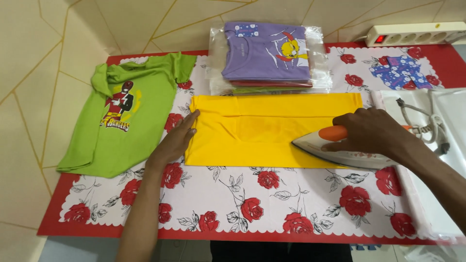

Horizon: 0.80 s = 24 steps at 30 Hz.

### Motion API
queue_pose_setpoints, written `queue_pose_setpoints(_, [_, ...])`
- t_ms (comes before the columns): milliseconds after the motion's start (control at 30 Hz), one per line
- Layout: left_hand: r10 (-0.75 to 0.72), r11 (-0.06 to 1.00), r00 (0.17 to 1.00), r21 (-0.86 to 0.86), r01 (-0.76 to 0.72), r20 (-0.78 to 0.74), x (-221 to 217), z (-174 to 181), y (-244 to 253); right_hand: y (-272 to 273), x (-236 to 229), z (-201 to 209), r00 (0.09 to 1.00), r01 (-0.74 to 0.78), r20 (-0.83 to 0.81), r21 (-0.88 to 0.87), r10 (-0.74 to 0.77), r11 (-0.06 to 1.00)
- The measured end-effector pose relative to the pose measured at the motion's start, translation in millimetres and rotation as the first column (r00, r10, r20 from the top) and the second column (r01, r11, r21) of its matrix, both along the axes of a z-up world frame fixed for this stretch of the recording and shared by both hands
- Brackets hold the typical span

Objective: Ironing a yellow t-shirt on a floral surface and then folding it into a square.

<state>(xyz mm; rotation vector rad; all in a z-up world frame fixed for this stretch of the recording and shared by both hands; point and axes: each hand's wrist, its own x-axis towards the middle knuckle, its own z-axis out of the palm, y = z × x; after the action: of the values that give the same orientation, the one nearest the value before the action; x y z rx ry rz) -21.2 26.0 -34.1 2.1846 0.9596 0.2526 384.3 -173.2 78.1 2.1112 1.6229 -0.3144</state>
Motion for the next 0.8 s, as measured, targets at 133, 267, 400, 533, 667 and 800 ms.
queue_pose_setpoints(133, [0.005,1.0,1.0,0.018,-0.006,0.029,0,2,-2,13,-33,20,0.999,-0.003,-0.053,0.119,0.009,0.993])
queue_pose_setpoints(267, [0.064,0.966,0.997,0.246,-0.075,0.053,6,-1,-2,34,-72,34,0.976,-0.041,-0.2,0.249,0.092,0.968])
queue_pose_setpoints(400, [0.154,0.854,0.966,0.465,-0.236,0.208,12,-4,-4,54,-97,24,0.954,-0.133,-0.224,0.281,0.2,0.95])
queue_pose_setpoints(533, [0.144,0.827,0.963,0.507,-0.244,0.23,16,0,-8,61,-101,-15,0.938,-0.244,-0.177,0.274,0.298,0.93])
queue_pose_setpoints(667, [0.069,0.867,0.978,0.472,-0.157,0.198,19,1,-8,55,-104,-26,0.918,-0.336,-0.125,0.259,0.377,0.905])
queue_pose_setpoints(800, [0.027,0.905,0.991,0.418,-0.081,0.133,23,11,-11,50,-97,-32,0.91,-0.365,-0.1,0.261,0.401,0.894])
